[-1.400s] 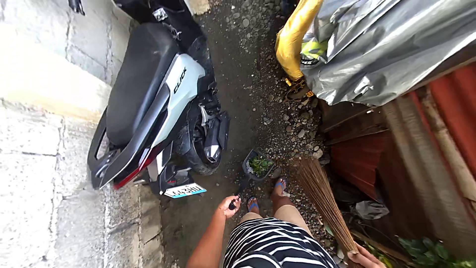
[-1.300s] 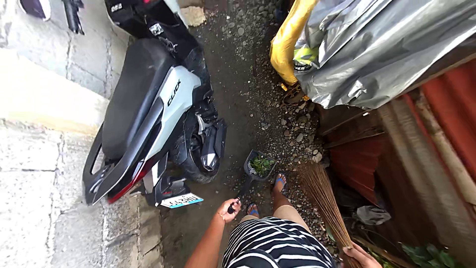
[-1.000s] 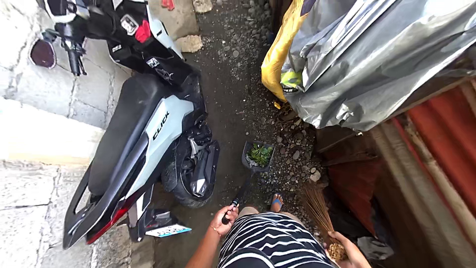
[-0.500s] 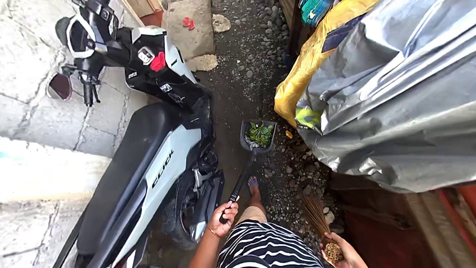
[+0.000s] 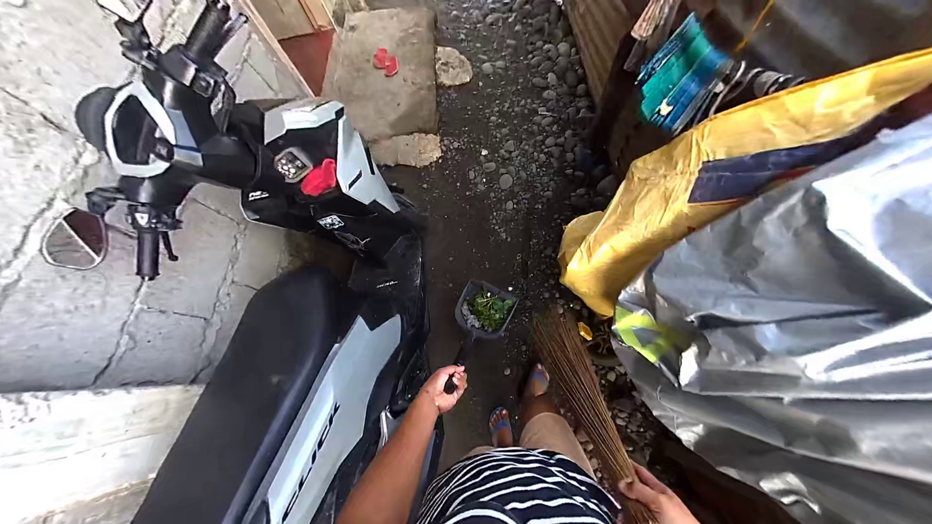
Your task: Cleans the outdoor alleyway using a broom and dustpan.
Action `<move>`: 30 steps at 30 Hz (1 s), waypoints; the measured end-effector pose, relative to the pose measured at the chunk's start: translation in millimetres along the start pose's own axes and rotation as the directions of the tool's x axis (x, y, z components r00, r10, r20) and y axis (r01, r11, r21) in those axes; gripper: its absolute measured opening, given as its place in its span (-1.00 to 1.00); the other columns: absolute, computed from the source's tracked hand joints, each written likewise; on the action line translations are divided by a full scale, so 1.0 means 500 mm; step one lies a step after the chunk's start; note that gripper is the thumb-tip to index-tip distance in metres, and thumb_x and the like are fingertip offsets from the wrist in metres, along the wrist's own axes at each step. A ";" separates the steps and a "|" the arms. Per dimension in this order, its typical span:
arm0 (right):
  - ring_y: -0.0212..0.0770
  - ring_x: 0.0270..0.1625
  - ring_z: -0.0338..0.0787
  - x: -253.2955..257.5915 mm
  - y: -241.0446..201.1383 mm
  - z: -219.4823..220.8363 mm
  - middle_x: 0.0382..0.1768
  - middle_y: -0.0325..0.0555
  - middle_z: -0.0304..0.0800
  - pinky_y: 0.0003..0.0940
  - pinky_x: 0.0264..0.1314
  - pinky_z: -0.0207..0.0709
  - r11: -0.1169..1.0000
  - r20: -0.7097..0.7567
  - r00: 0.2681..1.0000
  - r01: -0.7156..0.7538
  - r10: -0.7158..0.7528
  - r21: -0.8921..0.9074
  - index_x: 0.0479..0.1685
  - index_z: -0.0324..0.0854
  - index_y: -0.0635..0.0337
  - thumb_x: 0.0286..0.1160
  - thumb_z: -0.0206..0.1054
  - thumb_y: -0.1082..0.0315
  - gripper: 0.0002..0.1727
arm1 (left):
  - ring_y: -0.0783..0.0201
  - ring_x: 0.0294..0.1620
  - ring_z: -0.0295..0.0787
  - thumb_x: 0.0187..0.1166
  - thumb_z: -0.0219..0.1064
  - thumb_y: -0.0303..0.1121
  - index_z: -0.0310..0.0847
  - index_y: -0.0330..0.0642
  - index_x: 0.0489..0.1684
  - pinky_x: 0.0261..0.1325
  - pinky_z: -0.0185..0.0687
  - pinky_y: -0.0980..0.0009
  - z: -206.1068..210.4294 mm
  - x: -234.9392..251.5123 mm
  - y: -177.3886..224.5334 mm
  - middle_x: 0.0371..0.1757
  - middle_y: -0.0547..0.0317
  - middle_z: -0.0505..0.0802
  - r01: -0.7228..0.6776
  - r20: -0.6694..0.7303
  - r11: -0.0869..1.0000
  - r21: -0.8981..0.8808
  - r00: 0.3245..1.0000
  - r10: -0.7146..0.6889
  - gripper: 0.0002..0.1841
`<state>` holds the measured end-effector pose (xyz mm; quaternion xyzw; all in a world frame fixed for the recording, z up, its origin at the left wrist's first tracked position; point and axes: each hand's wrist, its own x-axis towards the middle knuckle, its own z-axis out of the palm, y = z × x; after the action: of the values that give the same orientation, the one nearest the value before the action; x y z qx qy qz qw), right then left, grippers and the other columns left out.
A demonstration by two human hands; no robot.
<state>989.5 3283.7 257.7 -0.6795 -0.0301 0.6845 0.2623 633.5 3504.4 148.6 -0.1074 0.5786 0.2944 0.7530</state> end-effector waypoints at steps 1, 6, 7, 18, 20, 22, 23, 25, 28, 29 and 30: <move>-0.19 -0.41 0.77 0.027 -0.041 0.005 -0.19 -0.01 0.70 -0.20 -0.33 0.74 0.999 0.026 0.999 0.022 -0.021 -0.039 0.76 0.07 0.16 0.63 0.13 0.46 -0.33 | 0.51 -0.74 0.43 0.70 0.07 -0.46 0.38 -0.09 -0.36 -0.67 0.44 0.72 0.022 0.028 0.025 -0.61 0.28 0.52 0.001 -0.016 1.000 -0.007 1.000 -0.001 -0.84; -0.12 -0.26 0.78 0.195 -0.291 0.031 0.00 0.09 0.71 -0.14 -0.22 0.73 0.974 0.077 0.995 0.082 -0.068 -0.210 0.79 0.08 0.15 0.52 0.23 0.49 -0.24 | 0.48 -0.75 0.41 0.66 0.08 -0.49 0.36 -0.08 -0.39 -0.68 0.42 0.70 0.122 0.161 0.131 -0.62 0.28 0.50 0.032 -0.072 0.998 -0.045 0.997 -0.035 -0.83; -0.10 -0.28 0.78 0.233 -0.342 0.042 -0.01 0.11 0.71 -0.12 -0.24 0.73 0.968 0.085 0.993 0.094 -0.076 -0.232 0.79 0.10 0.15 0.52 0.24 0.50 -0.24 | 0.48 -0.74 0.42 0.66 0.08 -0.49 0.36 -0.08 -0.39 -0.67 0.42 0.70 0.140 0.186 0.155 -0.62 0.28 0.50 0.034 -0.093 0.999 -0.042 0.995 -0.038 -0.83; 0.09 0.10 0.78 0.555 -0.740 0.175 0.37 0.29 0.60 0.09 0.07 0.71 0.784 -0.018 0.981 0.142 -0.191 -0.605 0.88 0.01 0.09 0.38 0.38 0.56 -0.04 | 0.39 -0.65 0.39 0.54 0.13 -0.60 0.38 -0.12 -0.29 -0.61 0.41 0.59 0.321 0.514 0.369 -0.50 0.21 0.49 0.054 -0.228 0.999 -0.004 0.972 -0.053 -0.87; 0.13 0.11 0.77 0.608 -0.777 0.198 0.34 0.33 0.61 0.15 0.09 0.68 0.738 -0.056 0.971 0.140 -0.234 -0.660 0.88 0.02 0.11 0.37 0.41 0.54 -0.03 | 0.39 -0.65 0.39 0.55 0.12 -0.59 0.36 -0.11 -0.27 -0.61 0.41 0.59 0.347 0.558 0.404 -0.50 0.20 0.49 0.067 -0.229 0.997 -0.025 0.971 -0.071 -0.87; 0.24 0.28 0.72 0.654 -0.807 0.216 0.40 0.40 0.59 0.26 0.30 0.58 0.652 -0.104 0.966 0.080 -0.239 -0.754 0.91 -0.03 0.11 0.39 0.46 0.51 0.02 | 0.39 -0.66 0.39 0.57 0.10 -0.57 0.35 -0.11 -0.30 -0.61 0.42 0.60 0.382 0.580 0.426 -0.52 0.21 0.49 0.088 -0.222 0.995 -0.038 0.970 -0.095 -0.87; 0.30 0.33 0.71 0.680 -0.820 0.230 0.41 0.43 0.60 0.32 0.36 0.53 0.578 -0.129 0.964 0.031 -0.234 -0.815 0.92 -0.06 0.08 0.40 0.48 0.47 0.04 | 0.39 -0.67 0.39 0.57 0.10 -0.58 0.34 -0.11 -0.31 -0.60 0.42 0.59 0.401 0.589 0.438 -0.53 0.20 0.49 0.095 -0.225 0.994 -0.047 0.969 -0.103 -0.87; 0.40 0.36 0.69 0.737 -0.835 0.265 0.39 0.46 0.62 0.39 0.39 0.50 0.384 -0.191 0.962 -0.104 -0.195 -0.917 0.94 -0.10 0.00 0.45 0.50 0.33 0.04 | 0.38 -0.68 0.39 0.57 0.10 -0.57 0.34 -0.11 -0.31 -0.61 0.42 0.59 0.431 0.611 0.459 -0.54 0.19 0.49 0.105 -0.232 0.993 -0.055 0.966 -0.115 -0.88; 0.40 0.41 0.67 0.809 -0.826 0.318 0.50 0.45 0.51 0.33 0.43 0.53 0.143 -0.230 0.970 -0.216 -0.085 -0.966 0.93 -0.08 0.02 0.46 0.48 0.18 0.03 | 0.36 -0.67 0.38 0.60 0.10 -0.55 0.34 -0.12 -0.27 -0.61 0.40 0.57 0.460 0.631 0.482 -0.51 0.17 0.49 0.136 -0.235 0.990 -0.049 0.961 -0.144 -0.90; 0.39 0.43 0.66 0.818 -0.814 0.329 0.49 0.45 0.52 0.32 0.44 0.52 0.094 -0.214 0.976 -0.210 -0.040 -0.973 0.92 -0.05 0.04 0.44 0.49 0.17 0.03 | 0.35 -0.66 0.39 0.61 0.09 -0.55 0.34 -0.12 -0.27 -0.60 0.41 0.57 0.466 0.635 0.488 -0.51 0.17 0.49 0.147 -0.237 0.988 -0.049 0.959 -0.154 -0.90; 0.39 0.43 0.66 0.818 -0.799 0.336 0.49 0.46 0.52 0.32 0.46 0.51 0.073 -0.189 0.982 -0.190 0.010 -0.979 0.92 -0.05 0.03 0.42 0.51 0.17 0.04 | 0.35 -0.66 0.39 0.61 0.10 -0.55 0.34 -0.12 -0.27 -0.60 0.42 0.56 0.471 0.639 0.495 -0.51 0.16 0.49 0.160 -0.241 0.986 -0.047 0.956 -0.166 -0.90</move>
<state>982.6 3844.2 55.0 -0.7208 -0.4217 0.4518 -0.3137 733.4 3923.7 -33.1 -0.2002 0.6518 0.2235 0.6965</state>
